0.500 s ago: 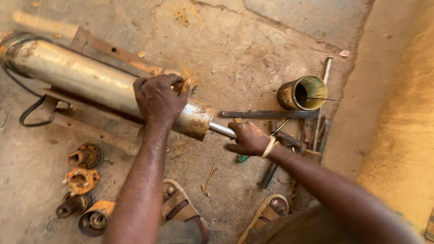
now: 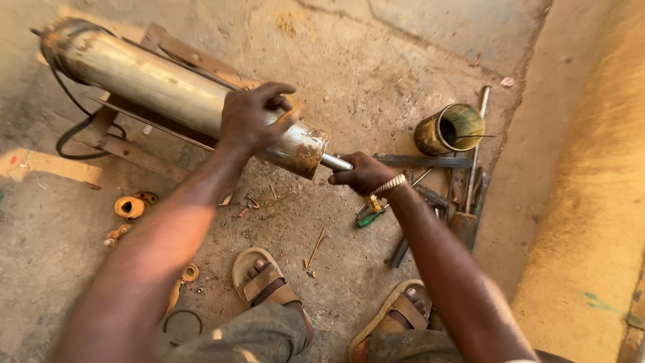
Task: The person disassembles a cylindrical mechanical component, removes a metal ring, and uses a hammer and screwdriver to adjust internal parts. They apply lubricant from a can and reassemble the component with a metal ring and other parts.
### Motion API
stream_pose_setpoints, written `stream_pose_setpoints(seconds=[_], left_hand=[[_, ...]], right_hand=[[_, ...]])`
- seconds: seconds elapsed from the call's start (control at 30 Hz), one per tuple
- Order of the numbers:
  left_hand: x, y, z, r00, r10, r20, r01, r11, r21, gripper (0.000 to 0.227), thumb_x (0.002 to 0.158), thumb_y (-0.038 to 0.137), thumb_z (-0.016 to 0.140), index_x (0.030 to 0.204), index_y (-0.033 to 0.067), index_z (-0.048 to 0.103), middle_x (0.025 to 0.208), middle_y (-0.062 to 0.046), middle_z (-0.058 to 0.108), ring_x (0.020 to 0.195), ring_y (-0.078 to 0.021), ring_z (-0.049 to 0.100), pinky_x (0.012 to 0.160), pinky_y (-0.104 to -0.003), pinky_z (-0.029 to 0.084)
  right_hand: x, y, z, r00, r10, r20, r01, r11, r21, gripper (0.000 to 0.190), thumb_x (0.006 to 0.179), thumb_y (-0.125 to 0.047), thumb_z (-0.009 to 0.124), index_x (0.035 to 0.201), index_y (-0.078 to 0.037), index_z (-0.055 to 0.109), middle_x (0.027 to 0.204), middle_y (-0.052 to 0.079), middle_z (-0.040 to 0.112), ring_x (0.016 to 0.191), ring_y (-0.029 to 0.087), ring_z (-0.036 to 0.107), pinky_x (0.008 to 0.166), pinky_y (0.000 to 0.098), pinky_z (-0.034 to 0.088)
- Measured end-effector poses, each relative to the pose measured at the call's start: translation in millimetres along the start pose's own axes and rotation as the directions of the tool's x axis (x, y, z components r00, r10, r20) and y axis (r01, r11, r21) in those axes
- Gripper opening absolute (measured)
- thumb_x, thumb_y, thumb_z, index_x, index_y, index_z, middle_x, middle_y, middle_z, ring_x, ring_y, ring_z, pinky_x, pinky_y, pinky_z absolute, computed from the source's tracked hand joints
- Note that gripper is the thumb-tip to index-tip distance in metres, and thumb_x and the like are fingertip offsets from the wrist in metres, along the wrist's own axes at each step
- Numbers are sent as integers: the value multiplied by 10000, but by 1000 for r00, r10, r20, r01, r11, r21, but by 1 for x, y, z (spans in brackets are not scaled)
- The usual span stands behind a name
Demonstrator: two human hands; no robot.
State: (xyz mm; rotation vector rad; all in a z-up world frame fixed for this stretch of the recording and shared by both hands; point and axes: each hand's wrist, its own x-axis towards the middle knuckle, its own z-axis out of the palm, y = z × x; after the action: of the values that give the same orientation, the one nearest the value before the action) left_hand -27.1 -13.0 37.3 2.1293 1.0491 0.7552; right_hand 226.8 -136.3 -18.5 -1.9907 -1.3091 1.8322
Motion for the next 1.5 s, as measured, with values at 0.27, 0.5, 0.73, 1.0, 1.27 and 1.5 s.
stream_pose_setpoints(seconds=[0.27, 0.5, 0.73, 1.0, 1.27, 1.5], left_hand=[[-191, -85, -62, 988, 135, -81, -116, 973, 199, 198, 901, 58, 729, 1099, 70, 728, 913, -123, 741, 825, -233, 719, 761, -369, 568], [-422, -72, 13, 707, -707, 30, 682, 669, -297, 323, 809, 80, 700, 1131, 110, 700, 974, -64, 743, 848, -176, 687, 729, -334, 550], [-531, 12, 24, 506, -849, -151, 735, 517, -438, 461, 749, 131, 731, 1201, 91, 646, 1075, -113, 698, 961, -256, 640, 792, -426, 523], [-506, -26, 1, 547, -823, -156, 711, 554, -432, 637, 681, 189, 766, 1281, 70, 585, 1191, -170, 647, 1090, -348, 586, 864, -533, 492], [-473, -116, 8, 548, -781, -298, 794, 598, -108, 821, 614, 246, 802, 1361, 49, 524, 1307, -226, 595, 1219, -440, 533, 936, -639, 461], [-440, -257, -73, 330, -927, -181, 899, 250, 361, 675, 770, 172, 760, 1393, 144, 505, 1433, -169, 520, 1288, -406, 514, 1011, -569, 479]], right_hand=[[-41, 141, 69, 976, 137, -168, -69, 931, 358, 371, 951, -295, 659, 1270, -109, 623, 771, 38, 650, 499, 103, 490, 424, 274, 450], [-22, 213, 139, 969, 248, -17, -228, 914, 337, 375, 916, -326, 722, 1216, -111, 655, 821, 41, 624, 566, 123, 517, 460, 284, 414], [19, 198, 140, 984, -66, -164, 59, 997, -53, 375, 905, -322, 720, 1179, -70, 676, 830, 105, 702, 588, 184, 639, 467, 345, 510], [0, 227, 168, 956, -286, -59, 202, 795, -572, 242, 848, -283, 727, 1061, -173, 753, 851, 93, 804, 741, 233, 768, 724, 381, 608], [-7, 256, 148, 983, -169, -69, 59, 652, -756, 331, 813, -212, 720, 1130, -124, 689, 996, 170, 785, 936, 371, 747, 845, 451, 605], [13, 217, 138, 945, -1, -326, -68, 977, -201, 346, 911, -168, 642, 1247, -88, 669, 1040, 81, 750, 698, 246, 696, 603, 398, 617]])
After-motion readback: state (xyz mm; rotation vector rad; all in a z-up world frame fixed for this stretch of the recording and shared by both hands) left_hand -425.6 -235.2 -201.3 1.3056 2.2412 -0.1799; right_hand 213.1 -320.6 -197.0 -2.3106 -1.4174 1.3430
